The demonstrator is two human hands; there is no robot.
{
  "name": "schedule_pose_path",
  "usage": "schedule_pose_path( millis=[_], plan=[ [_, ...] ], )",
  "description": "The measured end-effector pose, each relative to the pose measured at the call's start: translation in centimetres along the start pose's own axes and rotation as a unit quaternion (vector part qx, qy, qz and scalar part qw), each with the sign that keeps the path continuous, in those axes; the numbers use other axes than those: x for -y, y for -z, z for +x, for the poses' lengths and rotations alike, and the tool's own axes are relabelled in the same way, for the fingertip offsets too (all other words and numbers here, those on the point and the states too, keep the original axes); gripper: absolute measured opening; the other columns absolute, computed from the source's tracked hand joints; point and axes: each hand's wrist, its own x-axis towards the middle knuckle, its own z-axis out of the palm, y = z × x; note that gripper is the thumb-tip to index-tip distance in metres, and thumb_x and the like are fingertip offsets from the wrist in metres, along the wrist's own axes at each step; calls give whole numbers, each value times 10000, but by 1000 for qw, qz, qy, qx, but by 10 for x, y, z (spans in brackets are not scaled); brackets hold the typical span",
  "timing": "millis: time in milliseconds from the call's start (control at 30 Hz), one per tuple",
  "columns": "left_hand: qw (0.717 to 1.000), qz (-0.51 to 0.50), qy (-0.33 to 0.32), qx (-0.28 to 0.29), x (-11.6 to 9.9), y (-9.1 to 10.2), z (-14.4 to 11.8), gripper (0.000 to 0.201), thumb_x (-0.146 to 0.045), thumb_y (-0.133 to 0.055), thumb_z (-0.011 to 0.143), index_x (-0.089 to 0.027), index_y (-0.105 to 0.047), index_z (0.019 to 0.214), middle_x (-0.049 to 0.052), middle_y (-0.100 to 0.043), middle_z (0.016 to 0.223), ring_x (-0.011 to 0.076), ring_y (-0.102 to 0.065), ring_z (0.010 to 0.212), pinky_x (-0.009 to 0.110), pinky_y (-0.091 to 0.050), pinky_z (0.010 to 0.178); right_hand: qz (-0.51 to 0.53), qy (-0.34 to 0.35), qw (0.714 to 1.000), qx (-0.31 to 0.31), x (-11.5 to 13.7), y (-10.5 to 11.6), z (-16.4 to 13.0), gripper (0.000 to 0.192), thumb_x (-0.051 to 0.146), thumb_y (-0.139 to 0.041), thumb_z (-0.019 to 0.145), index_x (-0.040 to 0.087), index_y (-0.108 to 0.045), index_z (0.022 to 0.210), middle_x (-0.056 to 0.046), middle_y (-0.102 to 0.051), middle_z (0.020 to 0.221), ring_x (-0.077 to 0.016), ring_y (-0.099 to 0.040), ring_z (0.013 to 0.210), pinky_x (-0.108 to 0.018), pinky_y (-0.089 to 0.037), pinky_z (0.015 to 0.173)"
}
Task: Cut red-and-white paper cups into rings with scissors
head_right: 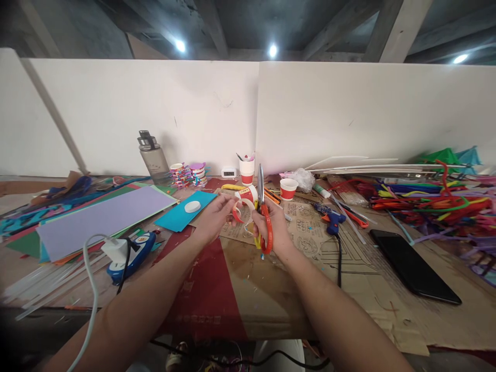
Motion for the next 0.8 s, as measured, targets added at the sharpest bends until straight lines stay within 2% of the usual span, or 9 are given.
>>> schedule_pose_path(
  millis=[67, 167, 333, 533, 700, 800],
  plan=[
    [1000, 2, 0, 24, 0, -1, 0, 395, -438, -831, 707, -179, -646, 941, 27, -672, 862, 119, -596, 657, 230, -490, 558, 6, -4, 1000, 8, -1, 0, 0, 293, 394, -698, 695, 250, -477, 823, 106, -482, 470, -119, -482, 364, -230, -420, 359],
    [999, 9, -8, 39, -2, -5, -3, 391, -371, -870, 659, -170, -672, 930, 29, -684, 832, 123, -594, 678, 236, -489, 616, 13, -17, 999, 30, -3, -1, 0, 305, 392, -703, 693, 246, -477, 836, 108, -488, 457, -113, -470, 355, -215, -403, 348],
    [1000, 7, -8, -1, -1, -4, -4, 366, -457, -829, 701, -151, -633, 735, -2, -603, 605, 99, -518, 571, 225, -424, 573, 28, -30, 997, 58, -6, -3, -1, 401, 502, -755, 719, 241, -473, 832, 96, -510, 506, -100, -475, 367, -212, -420, 346],
    [995, -59, 21, -75, 1, -1, 1, 432, -497, -850, 648, -169, -584, 736, -11, -580, 623, 88, -485, 518, 218, -364, 473, 46, -27, 996, 74, -5, -6, -5, 459, 569, -789, 728, 227, -492, 800, 79, -503, 581, -71, -470, 402, -187, -418, 348],
    [996, 48, -42, -65, 1, -4, -3, 363, -490, -788, 738, -189, -604, 820, -25, -597, 636, 104, -513, 484, 243, -417, 473, 34, -47, 995, 78, -6, -9, -6, 451, 523, -805, 693, 235, -476, 802, 88, -495, 548, -81, -469, 385, -195, -408, 334],
    [996, 54, -64, -44, 3, -6, -4, 356, -468, -799, 733, -197, -603, 856, -28, -623, 660, 115, -553, 541, 244, -446, 525, 34, -48, 996, 67, -7, -10, -6, 423, 491, -790, 690, 239, -472, 808, 105, -467, 499, -87, -459, 375, -198, -403, 335]
  ],
)
